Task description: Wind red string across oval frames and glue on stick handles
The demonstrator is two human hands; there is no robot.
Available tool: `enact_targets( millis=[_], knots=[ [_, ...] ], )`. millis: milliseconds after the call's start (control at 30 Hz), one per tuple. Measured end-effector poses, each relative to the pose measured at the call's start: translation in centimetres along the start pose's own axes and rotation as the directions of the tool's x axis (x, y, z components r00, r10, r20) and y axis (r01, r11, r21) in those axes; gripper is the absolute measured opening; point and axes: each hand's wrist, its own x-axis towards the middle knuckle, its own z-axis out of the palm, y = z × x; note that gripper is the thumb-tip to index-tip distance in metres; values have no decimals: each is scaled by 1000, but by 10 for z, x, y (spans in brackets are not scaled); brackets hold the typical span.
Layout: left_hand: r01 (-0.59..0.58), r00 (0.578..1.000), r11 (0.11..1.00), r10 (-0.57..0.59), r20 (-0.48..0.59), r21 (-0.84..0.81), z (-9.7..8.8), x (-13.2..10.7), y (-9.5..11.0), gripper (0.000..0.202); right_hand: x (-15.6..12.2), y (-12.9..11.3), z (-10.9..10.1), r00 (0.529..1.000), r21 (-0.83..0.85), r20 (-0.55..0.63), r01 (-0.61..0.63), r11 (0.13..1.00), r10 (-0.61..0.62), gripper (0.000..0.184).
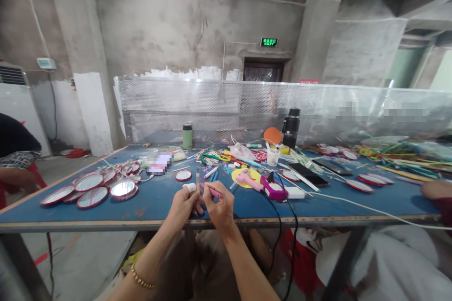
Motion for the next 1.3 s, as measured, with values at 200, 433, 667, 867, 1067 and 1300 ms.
enact_targets(
  millis=[200, 433, 667, 867, 1067, 1300],
  knots=[
    [9, 1000, 1000, -9, -1, -8, 0, -1, 3, 25, 0, 1, 0, 1000, -7, 12, 8, 1000, -7, 15],
    [18, 1000, 999, -18, -1, -32, 0, -2, 6, 23, 1, -3, -1, 1000, 12, 5, 19, 1000, -19, 15],
    [-15, 1000, 1000, 15, -5, -5, 1, -2, 3, 23, 2, -4, -1, 999, 3, 0, 35, 999, -35, 15],
    [-41, 999, 999, 41, 3, 19, 0, -2, 3, 24, 2, -5, -1, 998, -7, 18, 56, 998, -55, 16],
    [-49, 999, 999, 49, 6, 17, 0, -3, 4, 26, 2, -5, 0, 998, 9, 14, 68, 998, -68, 14],
    [-44, 999, 999, 44, 2, 20, 1, -2, 3, 27, 1, -3, 0, 997, 12, 19, 75, 997, -75, 14]
  ],
)
